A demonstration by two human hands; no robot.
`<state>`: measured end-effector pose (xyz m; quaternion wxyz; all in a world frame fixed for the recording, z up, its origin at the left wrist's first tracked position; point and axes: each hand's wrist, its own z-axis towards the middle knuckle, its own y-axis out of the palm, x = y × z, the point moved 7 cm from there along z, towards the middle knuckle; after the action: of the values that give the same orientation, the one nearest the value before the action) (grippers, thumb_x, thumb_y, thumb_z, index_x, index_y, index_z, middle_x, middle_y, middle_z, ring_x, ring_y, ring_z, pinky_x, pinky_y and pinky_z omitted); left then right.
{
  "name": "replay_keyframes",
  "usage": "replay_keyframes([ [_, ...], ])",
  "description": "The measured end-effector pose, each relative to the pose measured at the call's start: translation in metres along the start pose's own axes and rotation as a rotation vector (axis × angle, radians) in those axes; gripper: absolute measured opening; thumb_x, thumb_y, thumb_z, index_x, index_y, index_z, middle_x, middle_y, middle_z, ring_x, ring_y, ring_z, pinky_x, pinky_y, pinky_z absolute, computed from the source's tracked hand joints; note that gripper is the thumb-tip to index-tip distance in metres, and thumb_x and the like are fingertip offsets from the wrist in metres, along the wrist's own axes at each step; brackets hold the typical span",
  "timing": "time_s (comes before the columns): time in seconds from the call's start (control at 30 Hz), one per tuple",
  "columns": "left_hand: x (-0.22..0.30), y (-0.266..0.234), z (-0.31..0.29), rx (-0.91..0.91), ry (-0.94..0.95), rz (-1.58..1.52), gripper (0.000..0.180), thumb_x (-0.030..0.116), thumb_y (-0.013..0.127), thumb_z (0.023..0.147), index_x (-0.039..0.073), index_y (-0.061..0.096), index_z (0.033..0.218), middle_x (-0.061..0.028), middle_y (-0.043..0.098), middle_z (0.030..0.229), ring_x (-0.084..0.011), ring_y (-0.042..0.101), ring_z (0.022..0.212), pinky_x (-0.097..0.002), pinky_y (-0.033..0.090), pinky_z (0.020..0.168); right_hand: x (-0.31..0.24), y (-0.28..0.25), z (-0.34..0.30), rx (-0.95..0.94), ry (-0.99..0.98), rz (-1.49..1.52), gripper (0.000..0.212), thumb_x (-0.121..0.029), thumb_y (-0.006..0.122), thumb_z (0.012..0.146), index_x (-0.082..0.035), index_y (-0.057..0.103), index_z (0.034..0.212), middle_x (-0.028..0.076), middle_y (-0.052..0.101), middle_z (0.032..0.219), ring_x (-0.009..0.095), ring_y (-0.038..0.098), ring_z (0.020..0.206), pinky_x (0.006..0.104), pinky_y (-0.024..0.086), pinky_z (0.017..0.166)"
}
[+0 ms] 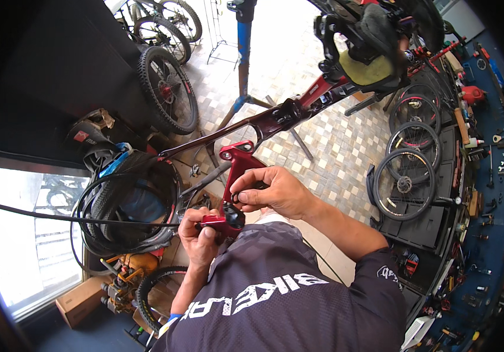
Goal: The person assembles a red bicycle frame by inserting small parts such as bearings and seals into the frame's head tube and bottom bracket areas. The person uses their hands to place and adjust the components.
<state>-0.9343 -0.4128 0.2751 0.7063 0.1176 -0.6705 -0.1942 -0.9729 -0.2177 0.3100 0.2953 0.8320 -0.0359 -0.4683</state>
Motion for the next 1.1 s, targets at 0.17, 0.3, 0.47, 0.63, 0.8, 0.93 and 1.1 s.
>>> replay_keyframes([
  [0.17,0.004,0.006,-0.006,-0.015,-0.025,0.050,0.030,0.022,0.081,0.084,-0.001,0.066,0.096,-0.0063,0.065,0.092,-0.0142,0.057,0.085,-0.0305,0.047,0.085,-0.014,0.020,0.012,-0.143,0.114,-0.270,0.023,-0.012,0.074,0.094,0.002,0.069,0.111,0.005,0.072,0.092,0.009,0.066,0.072,0.0212,0.051,0.061],
  [0.3,0.006,0.009,-0.009,-0.028,-0.061,0.113,0.030,0.023,0.081,0.084,0.000,0.065,0.095,-0.0047,0.062,0.090,-0.0126,0.056,0.083,-0.0277,0.045,0.081,-0.018,0.034,0.022,-0.180,0.141,-0.452,0.019,-0.012,0.075,0.092,0.002,0.072,0.104,0.002,0.071,0.090,0.006,0.062,0.076,0.0209,0.049,0.067],
  [0.47,0.013,0.009,-0.007,0.015,-0.014,0.080,0.030,0.023,0.081,0.084,0.000,0.063,0.093,-0.0042,0.062,0.089,-0.0124,0.054,0.080,-0.0279,0.044,0.079,-0.013,0.040,0.027,-0.306,0.207,-0.492,0.019,-0.016,0.076,0.091,0.001,0.073,0.099,0.002,0.071,0.088,0.005,0.060,0.078,0.0225,0.048,0.069],
  [0.63,0.016,0.006,-0.006,0.044,0.017,0.022,0.030,0.022,0.081,0.084,0.000,0.063,0.094,-0.0034,0.061,0.088,-0.0117,0.053,0.078,-0.0267,0.044,0.077,-0.015,0.049,0.032,-0.378,0.281,-0.500,0.022,-0.018,0.076,0.092,0.002,0.074,0.102,0.001,0.071,0.088,0.005,0.060,0.078,0.0222,0.048,0.070],
  [0.8,0.021,0.001,-0.001,0.109,0.002,0.179,0.032,0.021,0.081,0.083,-0.002,0.067,0.100,-0.0017,0.060,0.088,-0.0097,0.052,0.079,-0.0241,0.043,0.074,-0.018,0.050,0.040,-0.364,0.277,-0.508,0.024,-0.016,0.078,0.092,0.003,0.074,0.106,0.003,0.074,0.093,0.007,0.064,0.084,0.0230,0.051,0.075],
  [0.93,0.018,0.000,0.001,0.114,-0.012,0.211,0.033,0.020,0.080,0.083,-0.003,0.069,0.104,-0.0003,0.061,0.088,-0.0086,0.052,0.079,-0.0235,0.043,0.074,-0.024,0.050,0.041,-0.348,0.230,-0.526,0.027,-0.021,0.073,0.094,0.002,0.076,0.109,0.001,0.073,0.089,0.006,0.061,0.080,0.0243,0.051,0.071],
  [1.1,0.017,0.001,0.004,0.099,-0.024,0.171,0.033,0.019,0.081,0.083,-0.003,0.068,0.103,-0.0001,0.062,0.088,-0.0085,0.053,0.079,-0.0232,0.043,0.074,-0.039,0.056,0.040,-0.432,0.052,-0.662,0.025,-0.013,0.072,0.095,0.000,0.075,0.116,0.002,0.072,0.088,0.007,0.061,0.081,0.0249,0.049,0.072],
])
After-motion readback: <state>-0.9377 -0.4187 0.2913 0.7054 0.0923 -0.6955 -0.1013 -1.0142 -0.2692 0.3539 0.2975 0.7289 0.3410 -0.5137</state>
